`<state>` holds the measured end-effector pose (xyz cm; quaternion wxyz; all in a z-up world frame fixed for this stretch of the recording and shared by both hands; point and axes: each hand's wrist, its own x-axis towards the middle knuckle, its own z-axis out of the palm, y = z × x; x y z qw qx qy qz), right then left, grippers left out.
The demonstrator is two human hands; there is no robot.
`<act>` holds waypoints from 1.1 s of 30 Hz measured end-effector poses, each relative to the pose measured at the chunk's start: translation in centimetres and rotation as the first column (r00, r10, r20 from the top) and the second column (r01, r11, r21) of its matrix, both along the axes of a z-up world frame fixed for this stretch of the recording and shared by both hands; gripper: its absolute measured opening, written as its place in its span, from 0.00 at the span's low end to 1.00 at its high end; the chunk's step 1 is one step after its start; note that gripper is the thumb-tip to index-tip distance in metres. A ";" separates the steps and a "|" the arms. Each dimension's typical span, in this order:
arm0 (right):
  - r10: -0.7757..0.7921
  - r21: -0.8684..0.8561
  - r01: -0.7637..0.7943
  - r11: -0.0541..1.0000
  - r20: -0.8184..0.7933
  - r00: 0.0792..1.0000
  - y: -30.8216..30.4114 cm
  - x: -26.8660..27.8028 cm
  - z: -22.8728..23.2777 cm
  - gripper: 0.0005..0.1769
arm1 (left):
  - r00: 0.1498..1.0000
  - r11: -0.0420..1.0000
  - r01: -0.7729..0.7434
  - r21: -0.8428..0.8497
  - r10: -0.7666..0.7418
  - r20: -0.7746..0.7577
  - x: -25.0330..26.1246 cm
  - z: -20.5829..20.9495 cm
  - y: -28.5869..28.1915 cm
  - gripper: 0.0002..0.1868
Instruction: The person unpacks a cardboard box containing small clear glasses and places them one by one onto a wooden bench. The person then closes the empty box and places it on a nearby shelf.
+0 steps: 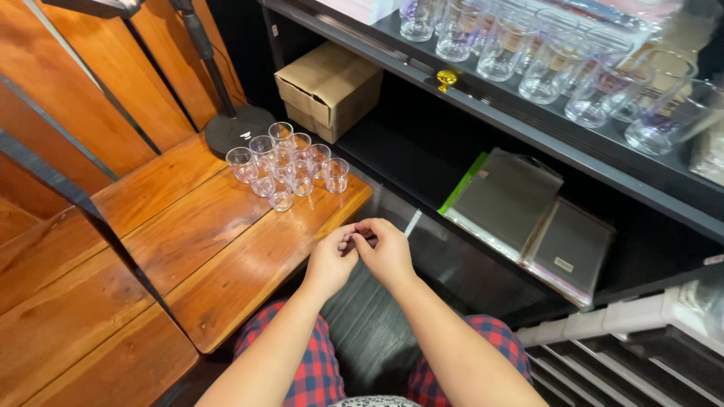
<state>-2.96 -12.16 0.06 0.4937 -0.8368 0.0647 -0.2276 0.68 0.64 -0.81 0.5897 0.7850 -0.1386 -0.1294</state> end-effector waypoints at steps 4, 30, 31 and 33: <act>0.032 0.041 -0.030 0.999 -0.045 0.999 0.8 2.0 -0.6 0.09 | 0.998 0.996 -0.055 -0.077 0.054 -0.015 2.9 -3.2 0.3 0.24; -0.108 0.212 0.150 0.966 -0.198 0.974 -1.6 16.6 -6.4 0.28 | 0.968 0.968 -0.250 -0.023 0.250 0.016 12.3 -3.5 -1.7 0.41; -0.108 0.211 0.150 0.966 -0.197 0.974 -1.5 16.6 -6.3 0.28 | 0.968 0.968 -0.250 -0.024 0.250 0.016 12.4 -3.5 -1.9 0.41; -0.112 0.250 0.155 0.956 -0.177 0.978 -1.2 16.5 -6.2 0.29 | 0.965 0.965 -0.260 -0.044 0.262 0.029 12.5 -3.6 -2.2 0.40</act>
